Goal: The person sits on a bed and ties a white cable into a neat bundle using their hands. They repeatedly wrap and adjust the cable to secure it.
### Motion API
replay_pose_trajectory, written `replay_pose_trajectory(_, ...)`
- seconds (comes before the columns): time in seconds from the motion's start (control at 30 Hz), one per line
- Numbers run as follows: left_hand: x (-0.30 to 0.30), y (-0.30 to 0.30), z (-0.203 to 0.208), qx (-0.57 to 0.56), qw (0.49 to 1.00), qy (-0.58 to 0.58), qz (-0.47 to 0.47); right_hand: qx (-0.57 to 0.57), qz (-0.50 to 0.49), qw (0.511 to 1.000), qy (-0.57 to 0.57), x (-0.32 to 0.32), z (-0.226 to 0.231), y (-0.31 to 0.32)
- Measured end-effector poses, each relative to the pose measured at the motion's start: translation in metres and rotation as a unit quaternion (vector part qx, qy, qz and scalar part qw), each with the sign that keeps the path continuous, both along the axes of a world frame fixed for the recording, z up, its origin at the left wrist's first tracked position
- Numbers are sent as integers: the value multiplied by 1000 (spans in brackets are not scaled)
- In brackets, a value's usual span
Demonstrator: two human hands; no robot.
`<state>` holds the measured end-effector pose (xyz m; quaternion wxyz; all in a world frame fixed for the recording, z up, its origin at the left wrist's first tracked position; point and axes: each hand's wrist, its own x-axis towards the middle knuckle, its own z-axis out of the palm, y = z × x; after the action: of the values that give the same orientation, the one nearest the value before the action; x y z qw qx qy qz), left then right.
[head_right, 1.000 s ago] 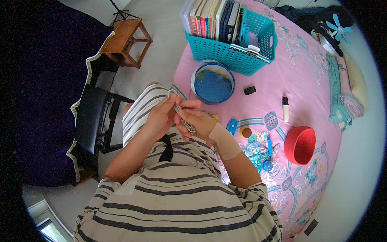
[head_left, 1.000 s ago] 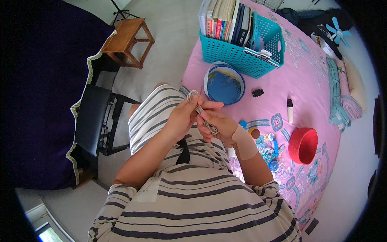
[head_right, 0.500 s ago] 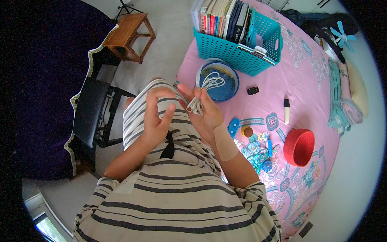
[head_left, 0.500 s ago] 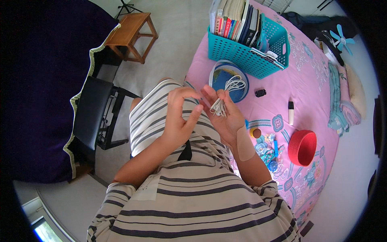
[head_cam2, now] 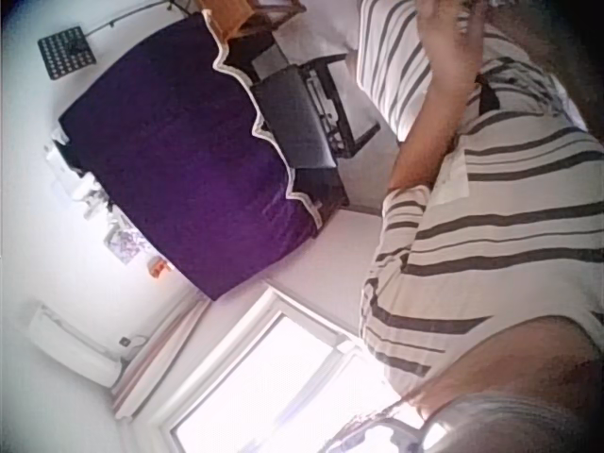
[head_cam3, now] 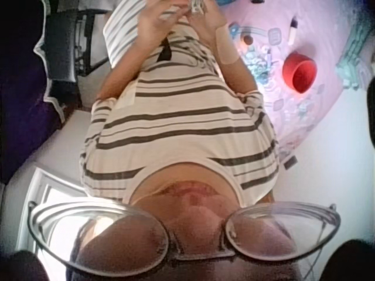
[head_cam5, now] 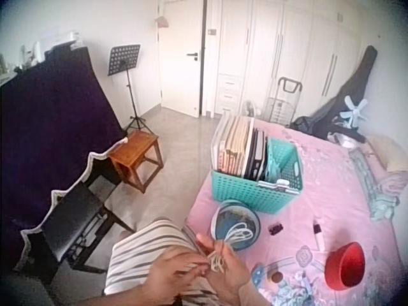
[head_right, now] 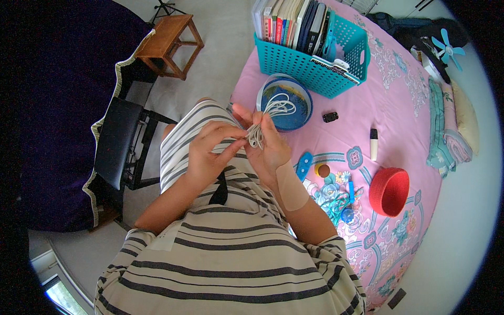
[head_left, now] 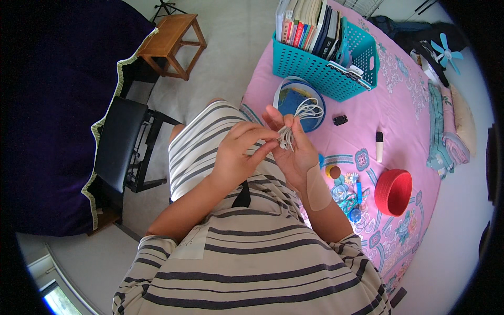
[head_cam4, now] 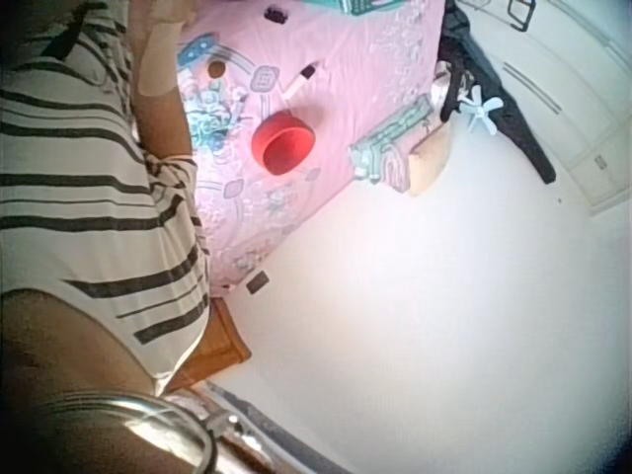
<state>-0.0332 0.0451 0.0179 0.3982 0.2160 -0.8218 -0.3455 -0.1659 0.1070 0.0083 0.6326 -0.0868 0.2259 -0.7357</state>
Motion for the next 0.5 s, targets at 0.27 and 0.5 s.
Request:
replay_pose_trajectory(0.27, -2, -10, -5, 191, 978, 72, 36, 27, 28, 989, 145, -5, -1, 1)
replay_pose_trajectory(0.5, 1, -10, 15, 250, 967, -4, -57, 28, 9, 987, 158, 1, -6, -3)
